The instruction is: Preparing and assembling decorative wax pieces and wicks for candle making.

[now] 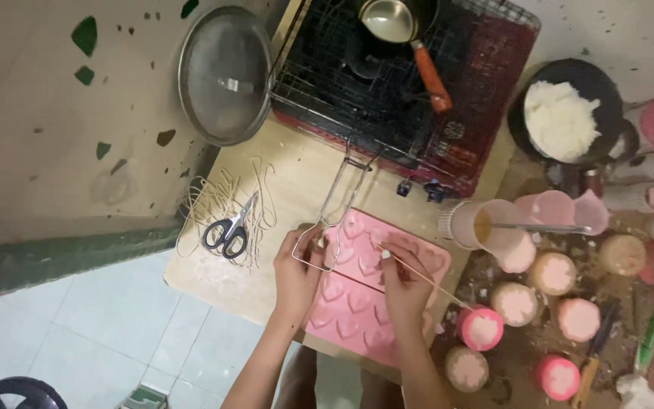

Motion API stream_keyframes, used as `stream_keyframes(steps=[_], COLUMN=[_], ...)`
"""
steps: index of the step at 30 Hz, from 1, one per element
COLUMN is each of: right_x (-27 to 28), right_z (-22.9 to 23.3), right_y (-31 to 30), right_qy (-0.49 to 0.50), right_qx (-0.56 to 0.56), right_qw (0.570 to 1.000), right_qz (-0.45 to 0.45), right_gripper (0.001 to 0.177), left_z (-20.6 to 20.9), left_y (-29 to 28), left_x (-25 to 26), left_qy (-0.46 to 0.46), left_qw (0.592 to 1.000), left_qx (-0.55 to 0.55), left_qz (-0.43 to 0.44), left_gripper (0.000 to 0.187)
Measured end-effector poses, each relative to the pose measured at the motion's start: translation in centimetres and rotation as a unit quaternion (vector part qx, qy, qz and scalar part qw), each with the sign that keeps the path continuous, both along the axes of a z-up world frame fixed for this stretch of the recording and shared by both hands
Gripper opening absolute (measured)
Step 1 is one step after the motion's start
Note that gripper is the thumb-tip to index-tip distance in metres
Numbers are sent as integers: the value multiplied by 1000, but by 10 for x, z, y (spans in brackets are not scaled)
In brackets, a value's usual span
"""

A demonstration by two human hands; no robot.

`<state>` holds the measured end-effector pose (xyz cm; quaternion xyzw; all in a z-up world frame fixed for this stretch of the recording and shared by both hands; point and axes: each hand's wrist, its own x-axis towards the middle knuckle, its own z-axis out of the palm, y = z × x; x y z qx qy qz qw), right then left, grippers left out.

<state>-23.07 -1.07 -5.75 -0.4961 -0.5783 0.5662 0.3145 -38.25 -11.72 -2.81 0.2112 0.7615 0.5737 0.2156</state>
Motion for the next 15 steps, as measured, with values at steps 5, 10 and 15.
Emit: stream_keyframes(steps=[5,10,15], right_x=[-1,-16,-14], right_z=[-37,-18,-24], right_y=[1,1,1], right_qy=[53,82,41], right_qx=[41,56,50], right_qw=[998,995,998], right_qz=[5,13,7], right_gripper=[17,20,21], left_z=[-6,-8,-9], left_y=[8,10,11], left_x=[-2,-6,-7], left_qy=[-96,-83,-34], left_qw=[995,996,999], left_qx=[19,10,-10], left_qz=[-3,-24,-41], left_gripper=[30,28,26])
